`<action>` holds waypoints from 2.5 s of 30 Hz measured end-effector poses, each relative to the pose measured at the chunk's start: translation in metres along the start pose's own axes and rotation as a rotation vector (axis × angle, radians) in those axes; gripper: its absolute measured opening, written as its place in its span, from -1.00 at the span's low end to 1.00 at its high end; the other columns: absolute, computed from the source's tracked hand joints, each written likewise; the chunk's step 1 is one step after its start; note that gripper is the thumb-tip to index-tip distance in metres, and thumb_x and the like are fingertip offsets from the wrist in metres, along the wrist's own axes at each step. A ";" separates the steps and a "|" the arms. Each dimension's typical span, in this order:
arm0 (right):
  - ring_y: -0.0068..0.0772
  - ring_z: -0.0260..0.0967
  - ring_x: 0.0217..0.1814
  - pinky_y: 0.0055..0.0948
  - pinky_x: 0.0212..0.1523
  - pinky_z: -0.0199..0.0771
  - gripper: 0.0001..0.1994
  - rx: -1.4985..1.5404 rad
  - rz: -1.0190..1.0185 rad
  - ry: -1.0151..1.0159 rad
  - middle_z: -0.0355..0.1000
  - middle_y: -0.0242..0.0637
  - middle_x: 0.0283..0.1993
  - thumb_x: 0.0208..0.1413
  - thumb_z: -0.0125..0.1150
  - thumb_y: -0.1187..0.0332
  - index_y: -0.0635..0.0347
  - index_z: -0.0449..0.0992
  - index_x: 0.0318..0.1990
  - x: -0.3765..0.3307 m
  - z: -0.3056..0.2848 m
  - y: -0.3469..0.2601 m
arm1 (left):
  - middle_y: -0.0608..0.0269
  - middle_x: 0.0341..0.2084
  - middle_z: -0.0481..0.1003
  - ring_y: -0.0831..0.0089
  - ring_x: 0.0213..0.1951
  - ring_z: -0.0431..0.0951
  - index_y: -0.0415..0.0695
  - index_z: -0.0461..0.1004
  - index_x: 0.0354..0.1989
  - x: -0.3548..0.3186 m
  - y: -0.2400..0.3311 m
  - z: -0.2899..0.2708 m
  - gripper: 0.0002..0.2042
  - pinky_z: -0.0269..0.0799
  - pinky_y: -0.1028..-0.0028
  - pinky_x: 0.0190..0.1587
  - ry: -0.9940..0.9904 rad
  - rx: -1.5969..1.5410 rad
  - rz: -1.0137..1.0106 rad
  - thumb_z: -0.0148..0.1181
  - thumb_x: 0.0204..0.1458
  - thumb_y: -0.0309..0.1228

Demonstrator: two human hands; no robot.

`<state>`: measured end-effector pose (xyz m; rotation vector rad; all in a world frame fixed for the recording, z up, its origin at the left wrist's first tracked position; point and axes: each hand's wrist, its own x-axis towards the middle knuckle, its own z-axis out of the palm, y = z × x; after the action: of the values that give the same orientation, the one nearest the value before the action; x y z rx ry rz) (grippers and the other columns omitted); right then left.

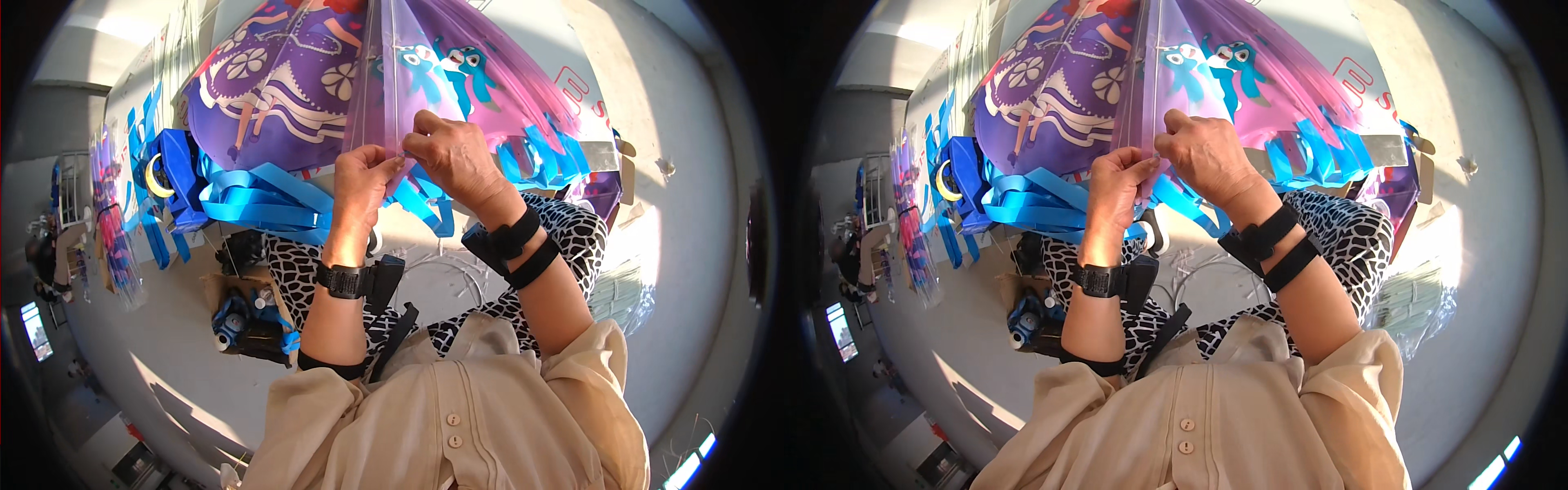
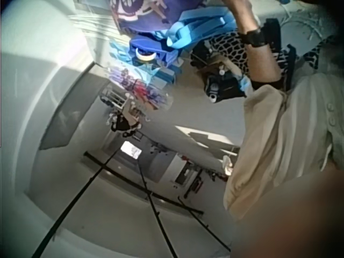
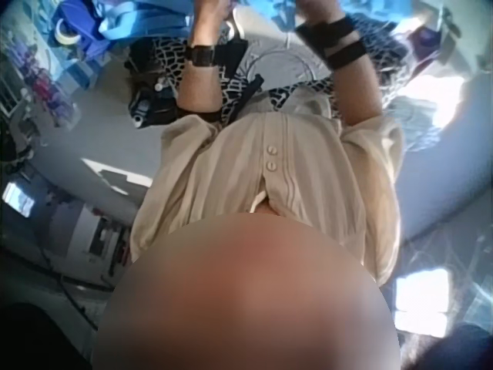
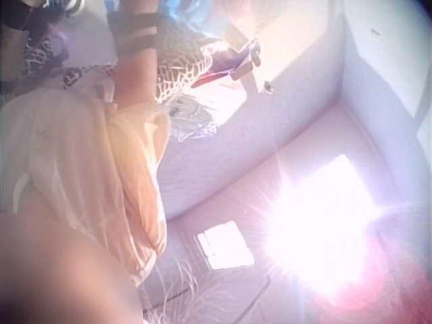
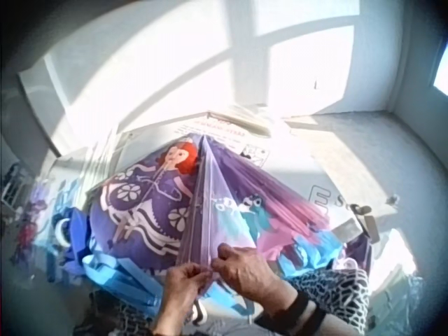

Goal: Assemble umbrella fabric onto frame ribs using tape or fasteners.

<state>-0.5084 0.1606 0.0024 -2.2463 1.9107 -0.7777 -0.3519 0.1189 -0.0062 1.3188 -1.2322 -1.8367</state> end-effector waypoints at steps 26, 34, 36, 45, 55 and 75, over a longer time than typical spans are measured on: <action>-0.54 0.42 -0.49 -0.59 -0.41 0.38 -0.92 0.511 0.697 0.622 0.44 -0.25 -0.52 0.05 0.13 0.58 0.30 0.47 -0.29 -0.116 -0.057 0.049 | 0.08 -0.19 0.53 0.35 -0.15 0.53 -0.21 0.54 -0.22 0.051 -0.007 0.133 -0.72 0.41 0.44 -0.11 -0.390 0.461 0.402 0.03 0.16 -0.24; -0.13 0.42 -0.41 -0.34 -0.43 0.41 -0.71 -0.087 0.391 0.498 0.42 -0.19 -0.40 -0.18 0.24 0.59 0.21 0.44 -0.21 -0.121 -0.060 0.054 | 0.29 -0.63 0.46 0.64 -0.62 0.41 -0.20 0.49 -0.48 0.005 0.023 0.141 -0.59 0.27 0.67 -0.58 -0.450 0.170 -0.117 0.28 -0.01 -0.03; -0.07 0.43 -0.38 -0.32 -0.40 0.45 -0.67 -0.107 0.402 0.459 0.45 -0.14 -0.34 -0.20 0.24 0.59 0.24 0.45 -0.17 -0.123 -0.060 0.055 | 0.38 -0.68 0.40 0.70 -0.65 0.32 -0.19 0.45 -0.54 0.006 0.019 0.143 -0.75 0.19 0.69 -0.60 -0.526 0.156 -0.108 0.37 -0.05 -0.31; -0.71 0.29 -0.45 -0.66 -0.43 0.29 -0.78 1.284 0.896 0.469 0.45 -0.43 -0.47 -0.02 0.39 0.37 0.34 0.50 -0.36 -0.137 -0.065 0.079 | 0.30 -0.67 0.46 0.62 -0.61 0.38 -0.27 0.47 -0.57 0.037 0.013 0.147 -0.86 0.30 0.55 -0.55 -0.496 0.568 0.287 0.32 -0.13 -0.51; -0.53 0.29 -0.63 -0.47 -0.52 0.30 -0.79 0.332 1.049 0.466 0.38 -0.28 -0.66 -0.08 0.33 0.33 0.31 0.51 -0.52 -0.107 -0.040 0.106 | 0.08 -0.72 0.44 0.38 -0.66 0.43 -0.30 0.47 -0.64 0.101 0.001 0.180 -0.82 0.34 0.42 -0.52 -0.455 0.792 0.548 0.35 -0.22 -0.48; -0.03 0.43 -0.48 -0.18 -0.44 0.40 -0.81 -0.078 1.027 0.339 0.41 -0.09 -0.60 -0.11 0.22 0.29 0.20 0.46 -0.60 -0.106 -0.021 0.114 | 0.05 -0.60 0.52 0.07 -0.43 0.56 -0.22 0.44 -0.57 0.101 -0.012 0.195 -0.74 0.46 0.22 -0.35 -0.243 1.148 0.595 0.45 -0.28 -0.39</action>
<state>-0.6290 0.2417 -0.0571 -0.8754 2.8037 -0.8948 -0.5688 0.1091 -0.0404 0.9892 -2.6555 -0.8147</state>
